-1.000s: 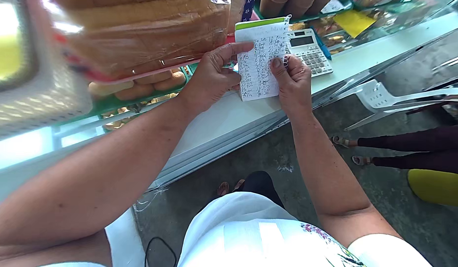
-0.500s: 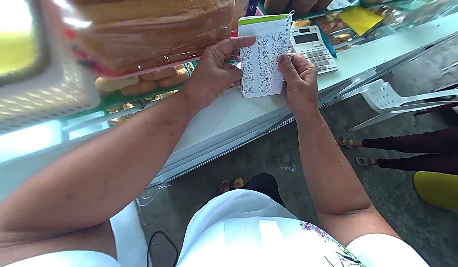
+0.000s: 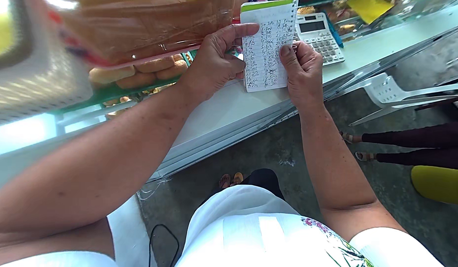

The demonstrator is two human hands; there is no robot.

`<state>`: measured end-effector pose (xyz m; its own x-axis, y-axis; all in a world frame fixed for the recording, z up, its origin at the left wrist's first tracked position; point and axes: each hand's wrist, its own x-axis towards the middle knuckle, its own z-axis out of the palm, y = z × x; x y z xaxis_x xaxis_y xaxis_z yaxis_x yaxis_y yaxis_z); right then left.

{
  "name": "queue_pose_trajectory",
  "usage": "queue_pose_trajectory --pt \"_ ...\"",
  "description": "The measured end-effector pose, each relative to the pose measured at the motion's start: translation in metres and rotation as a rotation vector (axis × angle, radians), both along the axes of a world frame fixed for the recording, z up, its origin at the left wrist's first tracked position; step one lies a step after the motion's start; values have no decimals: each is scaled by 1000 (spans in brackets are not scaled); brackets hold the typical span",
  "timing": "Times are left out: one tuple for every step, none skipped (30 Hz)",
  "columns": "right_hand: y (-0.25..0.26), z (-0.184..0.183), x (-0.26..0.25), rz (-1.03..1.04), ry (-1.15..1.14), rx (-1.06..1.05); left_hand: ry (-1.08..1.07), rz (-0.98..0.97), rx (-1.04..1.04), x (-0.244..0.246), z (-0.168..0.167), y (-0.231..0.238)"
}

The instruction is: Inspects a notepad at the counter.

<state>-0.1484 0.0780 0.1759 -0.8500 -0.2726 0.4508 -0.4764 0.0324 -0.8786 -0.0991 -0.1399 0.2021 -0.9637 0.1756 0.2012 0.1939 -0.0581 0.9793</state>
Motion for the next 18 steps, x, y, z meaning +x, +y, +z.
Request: queue_pose_trajectory --pt "0 0 0 -5 5 10 0 4 -2 0 0 0" --pt "0 0 0 -10 10 18 -2 8 -5 0 0 1" --pt "0 0 0 -12 12 22 -3 8 -6 0 0 1" --pt "0 0 0 -12 15 20 -1 6 -3 0 0 1" --pt "0 0 0 -9 16 15 1 7 3 0 0 1" --pt "0 0 0 -4 18 11 7 11 9 0 0 1" --pt "0 0 0 2 18 4 12 13 9 0 0 1" --pt "0 0 0 8 17 -3 18 11 12 -1 0 1" --pt "0 0 0 14 16 -11 21 10 13 -1 0 1" --pt "1 0 0 17 13 -18 27 14 14 -1 -1 1" --pt "1 -1 0 17 11 -21 29 17 14 -2 -1 1" --pt "1 -1 0 15 11 -23 24 16 16 -1 -1 2" --pt "2 0 0 14 13 -23 15 14 19 -1 0 2" --pt "2 0 0 12 14 -22 9 13 20 -1 1 2" --pt "1 -1 0 9 15 -16 9 14 11 -1 1 1" --pt "-1 -2 -1 0 21 -10 14 21 -19 1 1 0" --pt "-4 -3 -1 -17 32 -6 28 37 -68 2 1 -1" --pt "-7 -5 -2 -46 57 -12 50 62 -133 5 1 -2"
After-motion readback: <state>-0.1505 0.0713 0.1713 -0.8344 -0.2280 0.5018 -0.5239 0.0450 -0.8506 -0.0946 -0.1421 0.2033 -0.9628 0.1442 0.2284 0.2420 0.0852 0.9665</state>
